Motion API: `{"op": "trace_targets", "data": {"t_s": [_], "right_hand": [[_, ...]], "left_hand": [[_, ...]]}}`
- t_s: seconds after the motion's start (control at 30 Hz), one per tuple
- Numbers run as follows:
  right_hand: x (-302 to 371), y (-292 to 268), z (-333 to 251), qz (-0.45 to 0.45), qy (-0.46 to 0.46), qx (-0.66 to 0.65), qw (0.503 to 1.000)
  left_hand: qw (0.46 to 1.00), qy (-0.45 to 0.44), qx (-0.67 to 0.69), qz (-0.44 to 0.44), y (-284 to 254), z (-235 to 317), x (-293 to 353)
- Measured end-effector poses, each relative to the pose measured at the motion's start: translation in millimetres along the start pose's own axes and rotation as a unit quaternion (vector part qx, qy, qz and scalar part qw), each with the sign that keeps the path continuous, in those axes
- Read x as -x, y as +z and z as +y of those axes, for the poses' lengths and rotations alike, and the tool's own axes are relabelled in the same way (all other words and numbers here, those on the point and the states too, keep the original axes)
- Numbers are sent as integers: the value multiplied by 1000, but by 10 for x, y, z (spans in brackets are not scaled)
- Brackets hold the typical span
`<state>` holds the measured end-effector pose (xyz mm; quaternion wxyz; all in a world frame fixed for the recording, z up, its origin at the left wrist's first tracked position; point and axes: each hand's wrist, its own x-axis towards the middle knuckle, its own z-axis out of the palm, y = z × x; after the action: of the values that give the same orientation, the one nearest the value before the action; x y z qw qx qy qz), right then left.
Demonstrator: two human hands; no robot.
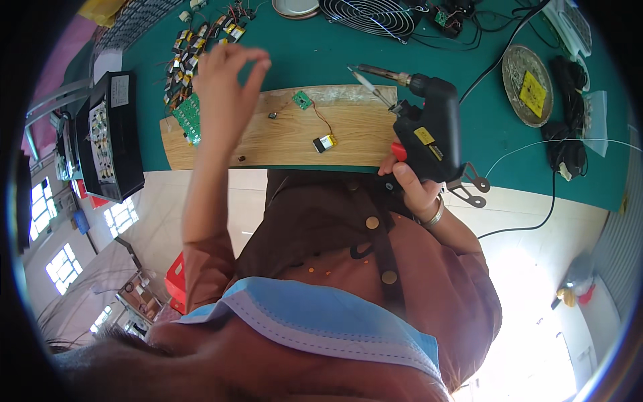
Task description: Soldering wires and batteries onto small circuit boards at a workbench.
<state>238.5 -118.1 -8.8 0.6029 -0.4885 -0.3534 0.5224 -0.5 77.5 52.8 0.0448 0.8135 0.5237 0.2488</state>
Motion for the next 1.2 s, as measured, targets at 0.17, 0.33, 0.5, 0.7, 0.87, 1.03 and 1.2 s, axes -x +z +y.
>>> {"op": "trace_targets", "data": {"t_s": [0.17,0.33,0.5,0.7,0.87,1.03,1.2], "right_hand": [[-18,-1,-27,-44,18,11,999],[27,-99,96,-78,-23,-28,996],[0,-59,22,-74,12,25,997],[-38,-102,30,-89,-21,9,996],[-28,-35,12,-77,-19,-23,997],[-9,5,52,-89,-22,39,995],[-54,-1,38,-77,-37,32,996]], "left_hand": [[982,108,-152,5,112,-192,-837],[995,-32,-62,-72,32,-587,-1302],[983,27,-153,-98,95,-834,-1115],[984,-32,-155,-86,208,-908,-1405],[949,186,249,-52,527,-1498,-1872],[974,101,-202,15,895,-1924,-2063],[968,131,-210,-42,893,-1760,-2090]]}}
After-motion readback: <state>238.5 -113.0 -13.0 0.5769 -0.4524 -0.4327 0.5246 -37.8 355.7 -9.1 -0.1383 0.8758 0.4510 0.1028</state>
